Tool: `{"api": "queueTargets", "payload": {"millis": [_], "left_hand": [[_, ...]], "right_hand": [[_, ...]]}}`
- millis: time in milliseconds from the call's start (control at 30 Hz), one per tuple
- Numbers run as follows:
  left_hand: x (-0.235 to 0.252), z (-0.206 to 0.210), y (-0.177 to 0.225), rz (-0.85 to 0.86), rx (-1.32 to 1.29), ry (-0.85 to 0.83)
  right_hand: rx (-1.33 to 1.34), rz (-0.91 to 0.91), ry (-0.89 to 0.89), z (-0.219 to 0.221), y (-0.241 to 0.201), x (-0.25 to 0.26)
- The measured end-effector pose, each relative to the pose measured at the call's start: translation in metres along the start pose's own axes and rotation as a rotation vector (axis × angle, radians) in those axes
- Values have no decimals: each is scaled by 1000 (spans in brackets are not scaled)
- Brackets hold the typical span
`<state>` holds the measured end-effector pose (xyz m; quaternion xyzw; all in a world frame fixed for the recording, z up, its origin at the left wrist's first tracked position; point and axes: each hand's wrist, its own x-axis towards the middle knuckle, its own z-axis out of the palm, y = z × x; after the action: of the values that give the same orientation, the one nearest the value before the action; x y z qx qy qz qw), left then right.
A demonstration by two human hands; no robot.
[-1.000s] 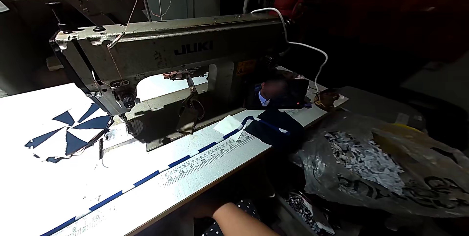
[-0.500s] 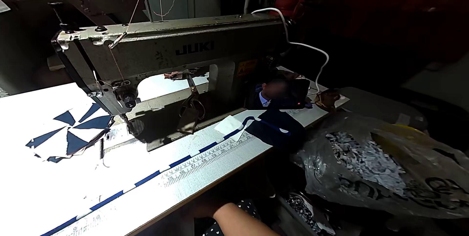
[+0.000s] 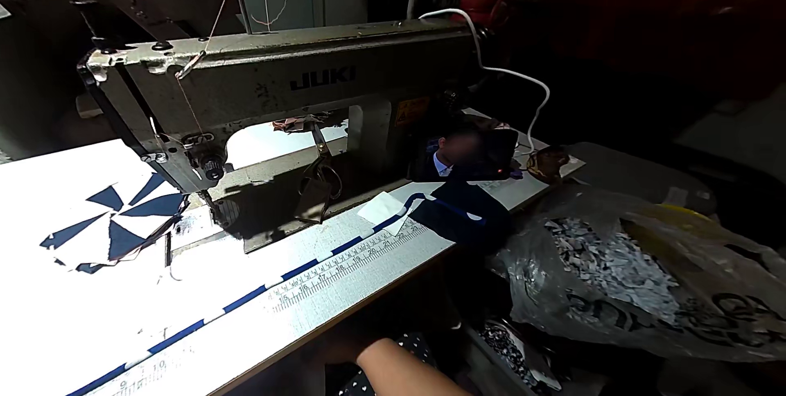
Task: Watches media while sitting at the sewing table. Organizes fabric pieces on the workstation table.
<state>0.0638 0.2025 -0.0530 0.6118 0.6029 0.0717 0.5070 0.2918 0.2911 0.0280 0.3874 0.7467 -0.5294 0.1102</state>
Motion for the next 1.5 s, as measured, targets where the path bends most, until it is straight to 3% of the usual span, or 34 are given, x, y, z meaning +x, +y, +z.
{"api": "queueTargets", "payload": {"millis": [100,267,500,767,967,1133,1333,1500], "left_hand": [[7,4,-17,53,3,15],[-2,0,2,37,-11,1],[8,6,-27,54,-54,29],[-3,1,-3,-22,-53,20],[3,4,-13,-9,-25,31],[-20,-4,37,-78,-83,7],[-13,-3,24,-59,-54,-2],[-16,-3,38,-92,-65,4]], "right_hand": [[-29,-7,20,0,-1,-2],[-22,-8,15,0,-1,-2],[-39,-17,17,0,2,0],[-21,-26,13,1,4,3],[-30,-29,11,2,6,6],[-13,-33,20,1,5,3],[-26,-52,22,2,8,5],[-6,-48,20,3,8,6]]}}
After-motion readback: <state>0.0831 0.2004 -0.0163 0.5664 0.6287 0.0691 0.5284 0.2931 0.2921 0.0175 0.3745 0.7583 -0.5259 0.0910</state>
